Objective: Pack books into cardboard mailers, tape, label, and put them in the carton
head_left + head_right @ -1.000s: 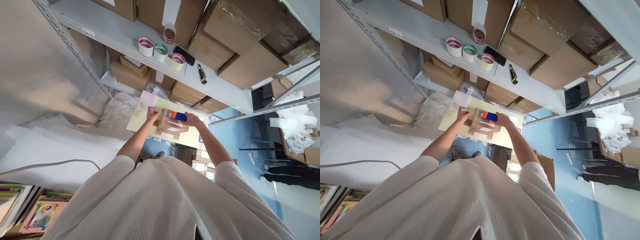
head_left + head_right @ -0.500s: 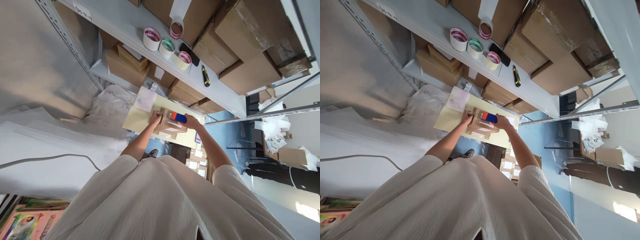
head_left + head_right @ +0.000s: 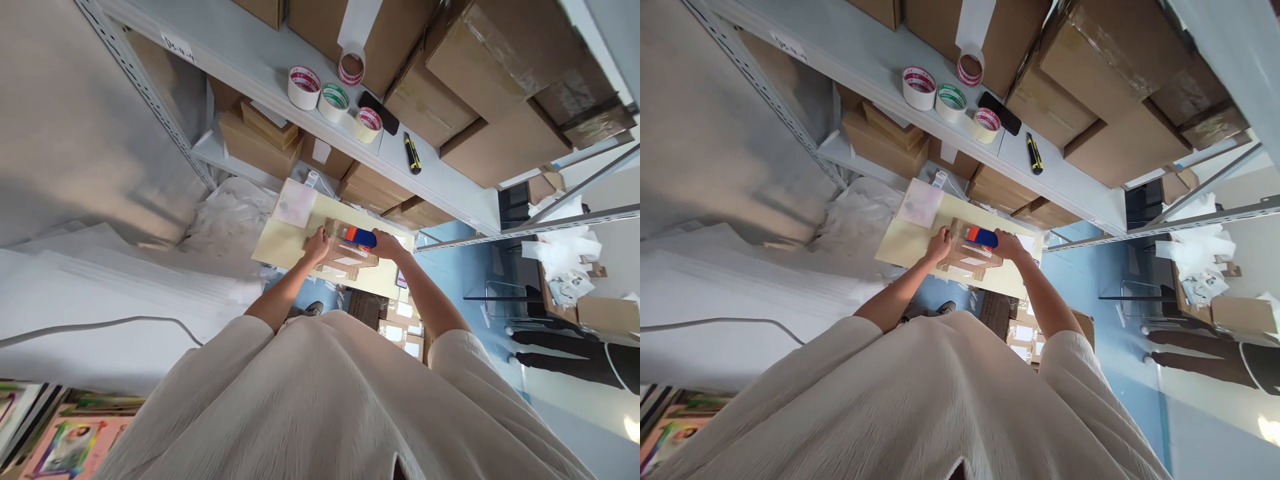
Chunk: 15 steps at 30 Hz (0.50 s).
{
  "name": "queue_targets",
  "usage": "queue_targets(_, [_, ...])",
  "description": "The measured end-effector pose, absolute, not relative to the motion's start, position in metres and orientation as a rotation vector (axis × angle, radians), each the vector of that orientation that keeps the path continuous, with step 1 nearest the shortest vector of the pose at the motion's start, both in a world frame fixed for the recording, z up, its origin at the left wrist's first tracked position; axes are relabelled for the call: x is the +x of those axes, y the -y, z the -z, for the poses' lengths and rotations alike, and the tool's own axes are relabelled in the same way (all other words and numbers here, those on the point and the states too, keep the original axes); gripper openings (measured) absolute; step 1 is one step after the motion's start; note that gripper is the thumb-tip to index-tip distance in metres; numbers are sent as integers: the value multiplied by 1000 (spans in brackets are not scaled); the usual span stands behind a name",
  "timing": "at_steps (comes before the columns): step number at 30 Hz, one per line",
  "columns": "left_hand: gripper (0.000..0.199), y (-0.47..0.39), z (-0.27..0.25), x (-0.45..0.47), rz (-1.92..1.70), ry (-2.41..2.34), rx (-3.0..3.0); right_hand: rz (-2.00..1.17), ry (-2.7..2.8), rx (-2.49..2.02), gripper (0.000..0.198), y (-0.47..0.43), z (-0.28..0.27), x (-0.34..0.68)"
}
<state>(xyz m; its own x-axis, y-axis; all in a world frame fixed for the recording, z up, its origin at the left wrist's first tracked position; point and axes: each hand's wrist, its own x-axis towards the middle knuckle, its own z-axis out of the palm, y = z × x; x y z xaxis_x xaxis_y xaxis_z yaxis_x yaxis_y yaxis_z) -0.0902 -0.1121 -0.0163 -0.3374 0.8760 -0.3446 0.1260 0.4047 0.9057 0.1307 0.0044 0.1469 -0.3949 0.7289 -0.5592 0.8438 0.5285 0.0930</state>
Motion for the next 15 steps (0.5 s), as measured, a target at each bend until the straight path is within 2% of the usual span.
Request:
queue_targets(4, [83, 106, 7, -89, -963, -1708, 1392, 314, -2244, 1260, 52, -7, -147, 131])
queue_targets(10, [132, 104, 1, -87, -498, -1707, 1826, 346, -2259, 1218, 57, -15, -149, 131])
queue_targets(15, [135, 105, -3, -87, -412, -1766, 1897, 373, -2296, 1165, 55, -20, -149, 136])
